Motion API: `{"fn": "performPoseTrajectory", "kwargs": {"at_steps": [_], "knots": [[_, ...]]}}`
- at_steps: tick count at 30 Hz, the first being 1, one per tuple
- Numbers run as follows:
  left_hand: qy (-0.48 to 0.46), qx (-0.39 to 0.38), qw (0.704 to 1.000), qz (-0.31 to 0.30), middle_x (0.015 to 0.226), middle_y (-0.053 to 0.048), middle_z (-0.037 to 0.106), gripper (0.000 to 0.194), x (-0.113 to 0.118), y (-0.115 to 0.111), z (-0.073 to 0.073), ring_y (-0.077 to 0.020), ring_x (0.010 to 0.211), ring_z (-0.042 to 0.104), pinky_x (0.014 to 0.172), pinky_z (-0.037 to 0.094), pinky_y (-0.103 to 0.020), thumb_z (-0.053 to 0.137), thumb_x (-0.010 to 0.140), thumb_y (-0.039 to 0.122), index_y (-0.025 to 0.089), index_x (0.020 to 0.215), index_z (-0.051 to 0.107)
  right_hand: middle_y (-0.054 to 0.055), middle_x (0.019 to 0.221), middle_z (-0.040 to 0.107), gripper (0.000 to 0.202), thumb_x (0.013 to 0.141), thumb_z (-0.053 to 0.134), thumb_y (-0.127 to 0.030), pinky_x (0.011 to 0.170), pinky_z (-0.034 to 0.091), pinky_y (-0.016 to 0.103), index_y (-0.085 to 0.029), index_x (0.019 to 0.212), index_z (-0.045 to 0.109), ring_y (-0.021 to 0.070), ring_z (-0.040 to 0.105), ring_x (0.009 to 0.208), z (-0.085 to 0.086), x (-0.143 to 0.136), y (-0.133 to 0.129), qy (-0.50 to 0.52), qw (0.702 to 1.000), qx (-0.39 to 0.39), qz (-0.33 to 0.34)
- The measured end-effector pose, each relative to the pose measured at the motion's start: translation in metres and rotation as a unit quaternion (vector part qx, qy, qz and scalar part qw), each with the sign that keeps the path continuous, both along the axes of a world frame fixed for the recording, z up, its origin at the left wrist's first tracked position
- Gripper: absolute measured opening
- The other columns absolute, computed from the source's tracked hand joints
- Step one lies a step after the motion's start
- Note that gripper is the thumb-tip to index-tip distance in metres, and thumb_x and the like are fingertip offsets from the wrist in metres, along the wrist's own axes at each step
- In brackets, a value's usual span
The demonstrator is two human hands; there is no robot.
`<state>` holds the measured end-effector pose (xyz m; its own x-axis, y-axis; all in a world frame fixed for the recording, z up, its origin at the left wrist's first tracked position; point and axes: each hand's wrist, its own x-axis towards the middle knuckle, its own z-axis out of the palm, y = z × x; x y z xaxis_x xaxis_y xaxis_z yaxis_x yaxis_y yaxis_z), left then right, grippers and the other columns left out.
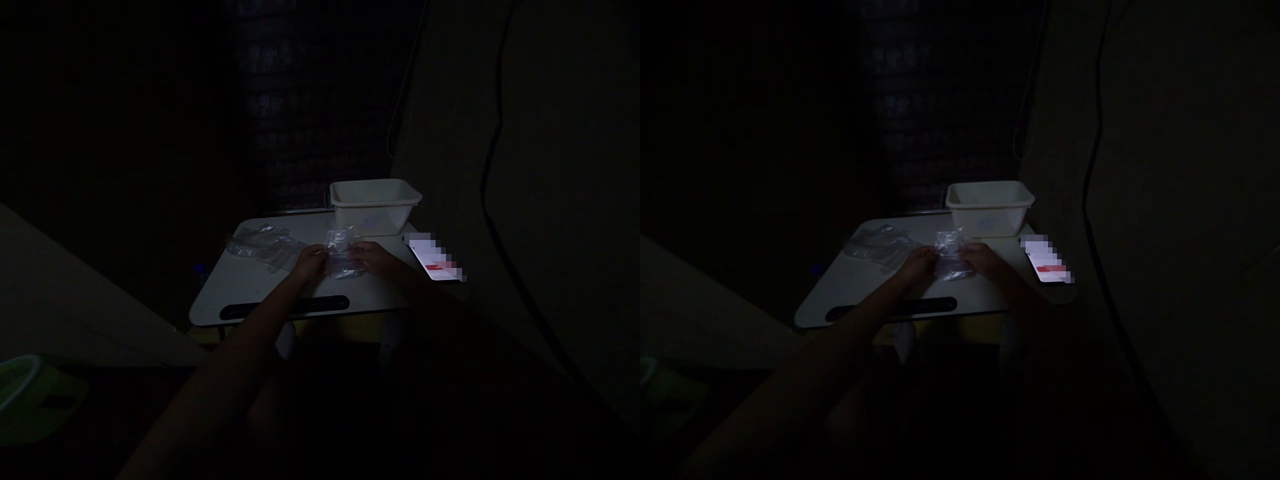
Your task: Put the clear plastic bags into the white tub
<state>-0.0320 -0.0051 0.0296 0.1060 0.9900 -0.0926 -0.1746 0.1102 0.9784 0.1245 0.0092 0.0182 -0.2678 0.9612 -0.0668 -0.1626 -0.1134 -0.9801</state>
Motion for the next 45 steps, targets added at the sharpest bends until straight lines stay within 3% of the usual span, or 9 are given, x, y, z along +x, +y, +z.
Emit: {"fn": "performPoseTrajectory", "kwargs": {"at_steps": [4, 16, 19, 23, 25, 29, 33, 37, 45], "knots": [[-0.001, 0.012, 1.000, 0.002, 0.040, 0.007, 0.046, 0.012, 0.001, 0.002, -0.002, -0.0057, 0.032, 0.041, 0.035, 0.032, -0.017, 0.047, 0.058, 0.009, 0.015, 0.068, 0.052, -0.004, 0.049, 0.054, 0.011, 0.050, 0.063, -0.015, 0.046, 0.038, 0.022, -0.015, 0.059, 0.058, 0.0080, 0.048, 0.045, 0.001, 0.001, -0.002, 0.006, 1.000, 0.006, 0.002], [0.027, 0.011, 0.999, -0.018, 0.040, 0.004, 0.046, 0.013, 0.000, 0.001, -0.004, -0.0065, 0.035, 0.042, 0.039, 0.035, -0.018, 0.041, 0.053, 0.008, 0.014, 0.053, 0.053, -0.002, 0.049, 0.057, 0.010, 0.049, 0.063, -0.015, 0.045, 0.039, 0.024, -0.017, 0.059, 0.060, 0.0097, 0.049, 0.045, 0.001, 0.004, -0.002, -0.030, 0.999, -0.005, -0.015], [0.132, 0.061, 0.989, 0.002, 0.042, 0.003, 0.047, 0.014, -0.003, 0.005, -0.009, -0.0081, 0.040, 0.045, 0.044, 0.038, -0.020, 0.041, 0.055, 0.009, 0.014, 0.052, 0.053, -0.001, 0.054, 0.059, 0.012, 0.051, 0.062, -0.014, 0.048, 0.041, 0.023, -0.017, 0.062, 0.061, 0.0104, 0.052, 0.049, 0.001, 0.007, -0.002, -0.035, 0.999, 0.011, -0.014], [0.304, 0.147, 0.941, 0.026, 0.065, -0.004, 0.061, 0.016, -0.009, 0.009, -0.013, -0.0154, 0.068, 0.057, 0.065, 0.044, -0.026, 0.043, 0.064, 0.014, 0.014, 0.062, 0.059, 0.003, 0.074, 0.065, 0.016, 0.056, 0.057, -0.011, 0.061, 0.046, 0.028, -0.018, 0.069, 0.062, 0.0145, 0.058, 0.066, -0.002, 0.015, 0.005, -0.114, 0.990, 0.028, -0.073], [0.380, 0.205, 0.902, -0.005, 0.087, -0.007, 0.063, 0.023, -0.013, 0.009, -0.013, -0.0172, 0.087, 0.055, 0.079, 0.041, -0.028, 0.041, 0.069, 0.015, 0.015, 0.077, 0.062, 0.005, 0.080, 0.065, 0.016, 0.061, 0.052, -0.011, 0.069, 0.046, 0.033, -0.017, 0.071, 0.063, 0.0171, 0.059, 0.075, -0.005, 0.017, 0.010, -0.216, 0.965, 0.057, -0.138], [0.537, 0.292, 0.785, -0.101, 0.121, -0.010, 0.047, 0.038, -0.013, 0.003, -0.013, -0.0166, 0.115, 0.037, 0.095, 0.026, -0.030, 0.035, 0.075, 0.015, 0.013, 0.110, 0.050, 0.009, 0.098, 0.062, 0.029, 0.071, 0.039, -0.012, 0.088, 0.038, 0.035, -0.014, 0.088, 0.062, 0.0193, 0.053, 0.097, -0.010, 0.010, 0.012, -0.440, 0.849, 0.218, -0.196], [0.631, 0.279, 0.707, -0.153, 0.134, -0.014, 0.026, 0.047, -0.006, -0.004, -0.019, -0.0192, 0.124, 0.019, 0.097, 0.021, -0.042, 0.027, 0.082, 0.027, 0.010, 0.126, 0.029, 0.012, 0.116, 0.052, 0.039, 0.079, 0.030, -0.019, 0.094, 0.032, 0.031, -0.008, 0.110, 0.051, 0.0180, 0.045, 0.109, -0.014, -0.010, 0.000, -0.541, 0.768, 0.330, -0.096], [0.681, 0.279, 0.649, -0.192, 0.137, -0.014, 0.017, 0.050, -0.001, -0.010, -0.024, -0.0205, 0.126, 0.010, 0.097, 0.014, -0.050, 0.020, 0.084, 0.033, 0.011, 0.129, 0.020, 0.014, 0.127, 0.040, 0.045, 0.085, 0.021, -0.031, 0.094, 0.028, 0.041, -0.010, 0.120, 0.040, 0.0207, 0.033, 0.118, -0.020, -0.027, -0.013, -0.631, 0.682, 0.370, -0.007], [0.713, 0.251, 0.622, -0.203, 0.137, -0.015, 0.015, 0.054, 0.004, -0.015, -0.019, -0.0239, 0.126, 0.010, 0.095, 0.011, -0.054, 0.020, 0.083, 0.034, 0.009, 0.131, 0.014, 0.014, 0.132, 0.032, 0.050, 0.086, 0.014, -0.039, 0.095, 0.019, 0.052, -0.012, 0.124, 0.034, 0.0212, 0.025, 0.122, -0.026, -0.029, -0.024, -0.673, 0.660, 0.335, 0.006]]}}
